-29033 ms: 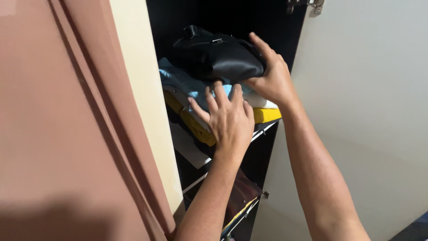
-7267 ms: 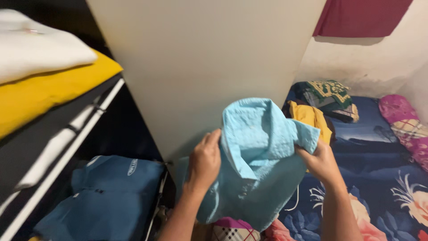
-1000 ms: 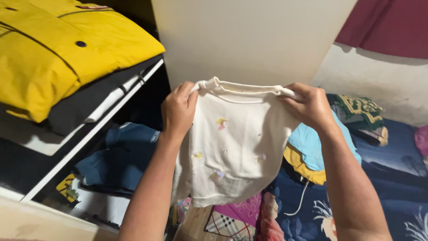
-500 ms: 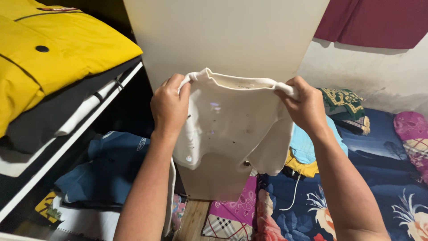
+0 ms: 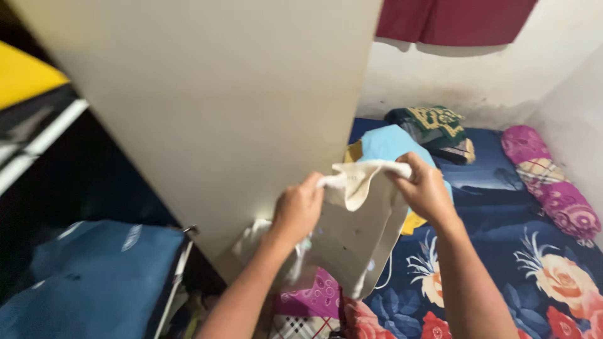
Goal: The person removes various pieces of folded clothing from a closet shelf and places them onto a bed one at a time.
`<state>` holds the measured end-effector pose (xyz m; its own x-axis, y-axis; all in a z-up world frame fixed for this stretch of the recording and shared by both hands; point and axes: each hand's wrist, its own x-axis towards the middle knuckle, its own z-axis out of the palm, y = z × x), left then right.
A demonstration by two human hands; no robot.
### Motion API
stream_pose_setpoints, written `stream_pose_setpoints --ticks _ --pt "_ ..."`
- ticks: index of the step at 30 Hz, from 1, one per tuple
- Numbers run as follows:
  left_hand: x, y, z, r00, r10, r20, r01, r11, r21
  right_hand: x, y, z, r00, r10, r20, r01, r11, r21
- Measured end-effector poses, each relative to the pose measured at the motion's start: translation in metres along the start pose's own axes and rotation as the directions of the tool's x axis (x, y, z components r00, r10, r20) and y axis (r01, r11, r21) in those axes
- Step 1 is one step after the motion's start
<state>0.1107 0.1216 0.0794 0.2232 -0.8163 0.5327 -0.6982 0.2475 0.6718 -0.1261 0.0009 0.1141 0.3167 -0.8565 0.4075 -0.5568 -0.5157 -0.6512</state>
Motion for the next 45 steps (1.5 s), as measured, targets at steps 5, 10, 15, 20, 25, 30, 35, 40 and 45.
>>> stream_pose_setpoints --ticks 5,10,15,20,25,30,35,40,45 --pt "-0.003 -0.036 0.123 0.978 -0.062 0.198 0.068 0.997 -0.021 0.000 0.115 0.016 0.989 0.078 0.124 -0.070 0.995 -0.066" --pt "0.009 -0.090 0.257 0.934 -0.159 0.319 0.192 0.979 -0.074 0.012 0.266 0.041 0.926 0.185 0.329 -0.190 0.982 -0.016" --pt "0.068 -0.145 0.386 0.877 -0.314 0.363 0.363 0.929 -0.072 0.060 0.390 0.064 0.782 0.463 0.417 -0.575 0.794 0.196" --pt "0.199 -0.120 0.431 0.957 -0.255 0.137 0.270 0.957 -0.108 0.152 0.405 0.026 0.979 -0.027 -0.201 0.037 0.998 0.045" --pt "0.277 -0.040 0.399 0.970 0.094 -0.224 -0.174 0.912 -0.371 0.210 0.349 -0.040 0.862 -0.159 -0.481 0.314 0.913 0.260" --pt "0.281 -0.068 0.423 0.983 0.144 -0.114 -0.177 0.901 -0.395 0.214 0.393 -0.032 0.854 -0.066 -0.516 0.217 0.946 0.239" --pt "0.214 -0.175 0.498 0.957 -0.058 0.284 0.109 0.980 -0.166 0.176 0.534 0.062 0.974 0.183 -0.135 -0.199 0.973 -0.117" --pt "0.122 -0.205 0.497 0.880 -0.253 0.402 0.310 0.947 -0.082 0.099 0.562 0.126 0.699 0.558 0.447 -0.586 0.805 -0.091" --pt "0.076 -0.169 0.433 0.911 -0.217 0.351 0.282 0.949 -0.144 0.085 0.513 0.146 0.751 0.260 0.607 -0.445 0.879 0.174"
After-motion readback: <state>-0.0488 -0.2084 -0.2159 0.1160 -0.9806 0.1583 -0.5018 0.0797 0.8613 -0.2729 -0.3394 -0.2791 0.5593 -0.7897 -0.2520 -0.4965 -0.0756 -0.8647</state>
